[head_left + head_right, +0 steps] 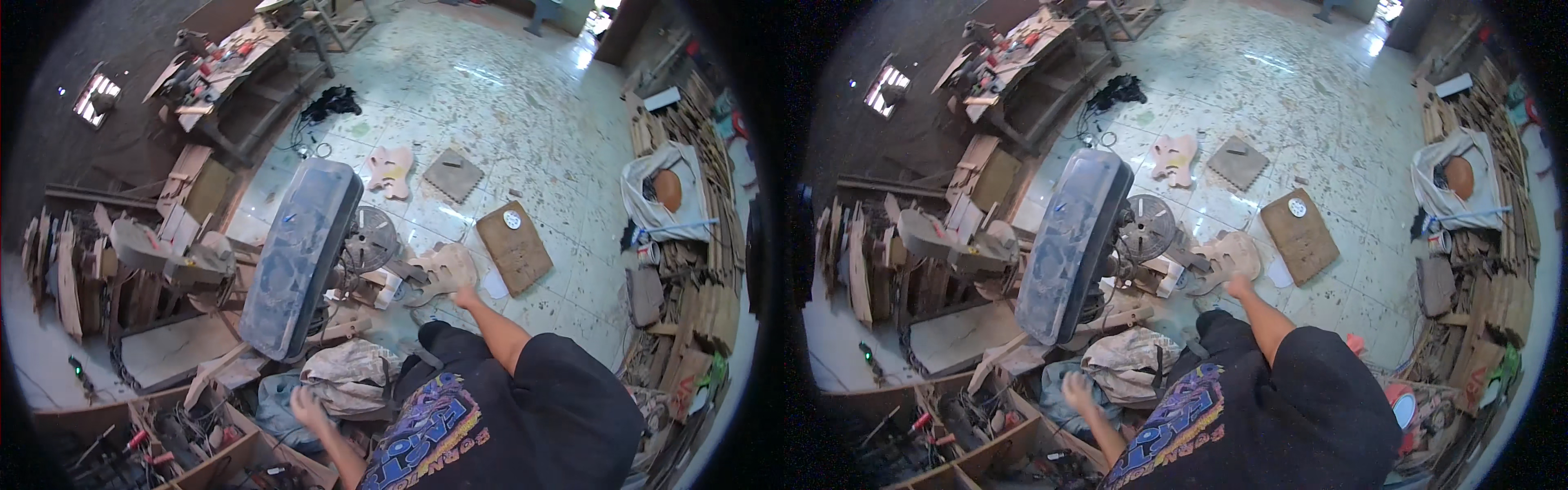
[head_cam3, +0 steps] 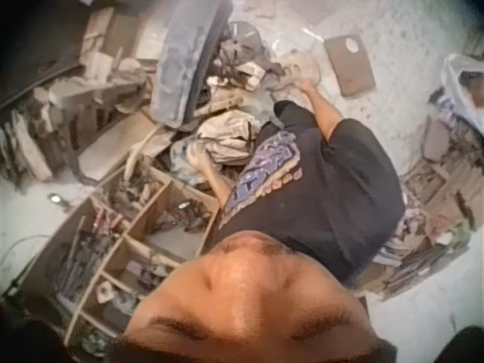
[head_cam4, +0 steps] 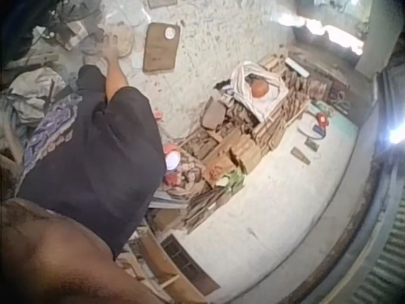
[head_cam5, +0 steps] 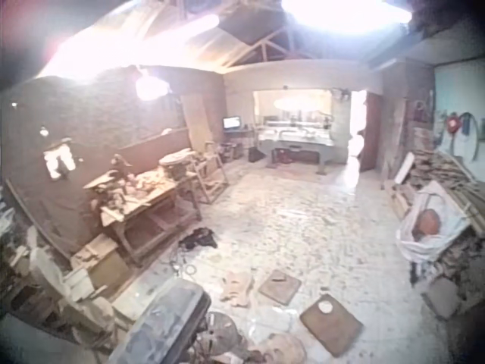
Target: The person sands the surfaces and edges of a wooden guitar body by hand with a piece of sandpaper, turning the object over to reach different sections.
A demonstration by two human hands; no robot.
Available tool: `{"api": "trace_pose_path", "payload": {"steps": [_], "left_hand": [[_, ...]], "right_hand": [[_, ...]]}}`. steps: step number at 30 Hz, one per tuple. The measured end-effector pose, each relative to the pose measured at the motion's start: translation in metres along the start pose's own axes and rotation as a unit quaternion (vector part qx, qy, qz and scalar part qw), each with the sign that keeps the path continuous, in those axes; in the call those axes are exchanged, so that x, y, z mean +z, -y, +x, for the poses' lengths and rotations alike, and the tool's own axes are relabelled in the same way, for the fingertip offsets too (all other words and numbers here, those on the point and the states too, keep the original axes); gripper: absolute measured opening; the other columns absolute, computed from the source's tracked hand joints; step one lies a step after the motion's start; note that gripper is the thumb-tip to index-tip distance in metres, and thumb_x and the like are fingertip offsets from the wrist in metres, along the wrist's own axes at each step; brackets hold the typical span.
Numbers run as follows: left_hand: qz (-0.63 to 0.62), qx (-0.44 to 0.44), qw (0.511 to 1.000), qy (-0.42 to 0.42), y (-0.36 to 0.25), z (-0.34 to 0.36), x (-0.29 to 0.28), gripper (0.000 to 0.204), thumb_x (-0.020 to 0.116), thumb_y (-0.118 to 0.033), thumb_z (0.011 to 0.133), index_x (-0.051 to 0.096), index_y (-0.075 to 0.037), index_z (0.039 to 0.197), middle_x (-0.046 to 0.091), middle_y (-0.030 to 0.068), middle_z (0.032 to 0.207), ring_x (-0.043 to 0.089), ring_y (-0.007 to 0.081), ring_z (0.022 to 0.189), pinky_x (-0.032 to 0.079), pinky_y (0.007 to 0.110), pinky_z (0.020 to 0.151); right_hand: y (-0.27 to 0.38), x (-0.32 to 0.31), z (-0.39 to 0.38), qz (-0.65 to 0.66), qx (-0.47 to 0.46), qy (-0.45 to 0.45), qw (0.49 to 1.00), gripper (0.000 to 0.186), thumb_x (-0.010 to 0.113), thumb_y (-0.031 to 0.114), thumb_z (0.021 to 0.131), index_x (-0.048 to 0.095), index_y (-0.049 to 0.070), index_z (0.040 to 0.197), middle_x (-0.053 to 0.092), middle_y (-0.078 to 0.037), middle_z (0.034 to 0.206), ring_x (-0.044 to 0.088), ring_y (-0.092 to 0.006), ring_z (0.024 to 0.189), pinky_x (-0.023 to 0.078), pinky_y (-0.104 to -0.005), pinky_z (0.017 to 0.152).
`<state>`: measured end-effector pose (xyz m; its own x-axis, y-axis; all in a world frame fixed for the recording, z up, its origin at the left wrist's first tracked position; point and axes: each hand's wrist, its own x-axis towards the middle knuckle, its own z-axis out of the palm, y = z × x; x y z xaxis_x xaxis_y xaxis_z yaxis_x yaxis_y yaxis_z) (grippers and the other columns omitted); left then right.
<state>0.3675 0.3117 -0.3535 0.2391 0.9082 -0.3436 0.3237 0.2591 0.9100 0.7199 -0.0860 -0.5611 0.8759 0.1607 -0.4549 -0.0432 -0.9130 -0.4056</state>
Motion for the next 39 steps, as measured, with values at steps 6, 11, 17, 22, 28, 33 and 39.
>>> {"api": "trace_pose_path", "payload": {"steps": [6,11,17,22,28,33,39], "left_hand": [[0.286,0.126,0.912,0.267,0.091,0.039,0.034,0.039,0.068,-0.02,0.098,0.063,0.002,0.13,0.07,0.0162,0.119,0.066,0.0279,0.104,0.053,0.037,0.089],[0.473,0.166,0.806,0.314,0.2,0.065,0.011,0.04,0.067,-0.02,0.097,0.057,0.0,0.13,0.067,0.0181,0.121,0.069,0.0288,0.102,0.058,0.042,0.078],[0.46,-0.086,0.838,0.281,0.127,0.057,0.053,0.039,0.065,-0.023,0.099,0.056,-0.003,0.131,0.068,0.0157,0.116,0.069,0.0278,0.102,0.057,0.04,0.075],[0.434,-0.087,0.831,0.336,0.057,0.063,0.167,0.039,0.064,-0.025,0.101,0.055,-0.005,0.133,0.069,0.0137,0.112,0.069,0.0269,0.101,0.056,0.039,0.073],[0.46,-0.036,0.733,0.5,0.014,0.028,0.346,0.038,0.062,-0.028,0.103,0.054,-0.009,0.134,0.069,0.0113,0.108,0.069,0.0259,0.1,0.056,0.037,0.071],[0.408,-0.034,0.741,0.533,-0.039,-0.027,0.516,0.04,0.061,-0.033,0.104,0.052,-0.011,0.136,0.07,0.0117,0.112,0.07,0.0269,0.102,0.055,0.038,0.07],[0.576,0.041,0.554,0.599,-0.064,-0.123,0.672,0.053,0.06,-0.04,0.103,0.047,-0.01,0.145,0.064,0.0153,0.135,0.066,0.0317,0.114,0.055,0.042,0.081]], "right_hand": [[-0.13,-0.015,-0.049,0.16,0.369,-0.024,0.915,0.031,0.064,0.03,0.093,0.073,0.002,0.087,0.074,-0.021,0.094,0.075,-0.0267,0.079,0.061,-0.0421,0.068],[-0.139,-0.043,-0.078,0.308,0.358,-0.048,0.88,0.02,0.07,0.022,0.093,0.073,0.006,0.105,0.074,-0.014,0.092,0.072,-0.0257,0.068,0.06,-0.0402,0.058],[-0.148,-0.069,-0.091,0.448,0.376,-0.115,0.803,0.024,0.072,0.02,0.094,0.073,0.005,0.112,0.071,-0.01,0.081,0.067,-0.0196,0.062,0.057,-0.0349,0.055],[-0.185,-0.078,-0.072,0.542,0.384,-0.141,0.734,0.026,0.073,0.024,0.093,0.073,0.002,0.106,0.07,-0.012,0.075,0.067,-0.0216,0.057,0.052,-0.0364,0.049],[-0.278,-0.004,-0.042,0.468,0.471,-0.273,0.696,0.028,0.075,0.029,0.09,0.072,0.002,0.094,0.071,-0.015,0.075,0.07,-0.026,0.06,0.051,-0.0408,0.049],[-0.277,-0.006,-0.003,0.546,0.545,-0.31,0.556,0.029,0.076,0.031,0.09,0.073,0.002,0.089,0.073,-0.014,0.078,0.071,-0.028,0.062,0.054,-0.0418,0.052],[-0.278,-0.066,-0.009,0.534,0.57,-0.316,0.538,0.032,0.075,0.031,0.086,0.076,0.002,0.099,0.076,-0.02,0.095,0.075,-0.0322,0.088,0.058,-0.045,0.076]]}}
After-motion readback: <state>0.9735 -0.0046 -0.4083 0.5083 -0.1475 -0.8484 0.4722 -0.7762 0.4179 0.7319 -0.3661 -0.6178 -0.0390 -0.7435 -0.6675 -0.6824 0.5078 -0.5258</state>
